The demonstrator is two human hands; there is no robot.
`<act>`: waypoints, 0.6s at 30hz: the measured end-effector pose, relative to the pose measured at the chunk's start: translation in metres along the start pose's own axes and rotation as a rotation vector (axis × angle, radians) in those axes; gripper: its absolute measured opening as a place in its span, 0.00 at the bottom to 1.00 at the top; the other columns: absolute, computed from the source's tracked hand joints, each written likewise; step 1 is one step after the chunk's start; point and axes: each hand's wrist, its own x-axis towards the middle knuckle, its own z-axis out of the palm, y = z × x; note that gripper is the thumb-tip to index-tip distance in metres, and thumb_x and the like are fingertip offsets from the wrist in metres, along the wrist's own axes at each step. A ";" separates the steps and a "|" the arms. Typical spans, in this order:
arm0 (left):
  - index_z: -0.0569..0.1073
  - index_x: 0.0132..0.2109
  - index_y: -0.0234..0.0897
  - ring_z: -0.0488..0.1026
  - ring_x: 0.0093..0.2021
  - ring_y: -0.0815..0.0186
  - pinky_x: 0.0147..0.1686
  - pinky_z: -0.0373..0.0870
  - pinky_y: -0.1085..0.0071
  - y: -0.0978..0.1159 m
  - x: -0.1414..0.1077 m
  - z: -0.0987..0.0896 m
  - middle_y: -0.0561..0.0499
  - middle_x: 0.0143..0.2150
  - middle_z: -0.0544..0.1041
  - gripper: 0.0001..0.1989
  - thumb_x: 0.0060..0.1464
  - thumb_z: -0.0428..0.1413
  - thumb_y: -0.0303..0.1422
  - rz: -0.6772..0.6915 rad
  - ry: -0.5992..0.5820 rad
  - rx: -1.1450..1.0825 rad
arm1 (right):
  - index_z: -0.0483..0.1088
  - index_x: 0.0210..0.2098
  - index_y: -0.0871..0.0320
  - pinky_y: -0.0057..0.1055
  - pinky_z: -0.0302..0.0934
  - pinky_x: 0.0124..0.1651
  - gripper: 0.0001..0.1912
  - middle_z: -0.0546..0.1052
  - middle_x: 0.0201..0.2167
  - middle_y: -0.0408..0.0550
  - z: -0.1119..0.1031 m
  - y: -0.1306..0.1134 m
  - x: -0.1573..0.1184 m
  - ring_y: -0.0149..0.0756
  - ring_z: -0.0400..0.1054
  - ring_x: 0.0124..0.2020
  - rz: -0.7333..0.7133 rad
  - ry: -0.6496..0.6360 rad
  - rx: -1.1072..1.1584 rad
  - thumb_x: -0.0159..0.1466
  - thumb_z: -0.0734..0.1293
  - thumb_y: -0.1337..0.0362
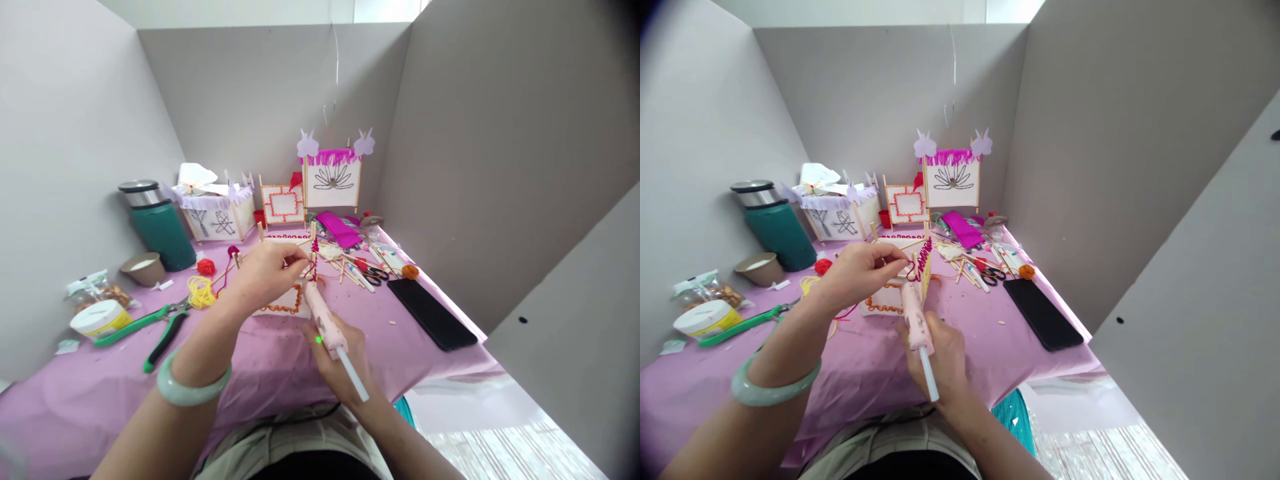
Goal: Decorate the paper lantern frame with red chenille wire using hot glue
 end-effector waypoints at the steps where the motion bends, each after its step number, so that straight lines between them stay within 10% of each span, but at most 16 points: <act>1: 0.78 0.29 0.37 0.62 0.20 0.73 0.25 0.58 0.74 0.000 0.000 0.000 0.56 0.20 0.72 0.10 0.53 0.53 0.33 0.000 0.001 0.000 | 0.65 0.27 0.56 0.28 0.58 0.27 0.15 0.70 0.20 0.44 0.000 0.000 0.000 0.34 0.66 0.22 0.003 0.000 0.000 0.64 0.62 0.53; 18: 0.79 0.31 0.37 0.62 0.20 0.72 0.23 0.55 0.74 -0.005 -0.001 -0.001 0.55 0.19 0.71 0.11 0.52 0.53 0.36 -0.063 -0.003 0.022 | 0.66 0.28 0.57 0.28 0.59 0.27 0.14 0.71 0.21 0.44 0.000 0.004 -0.003 0.34 0.65 0.22 -0.005 0.009 -0.030 0.64 0.62 0.54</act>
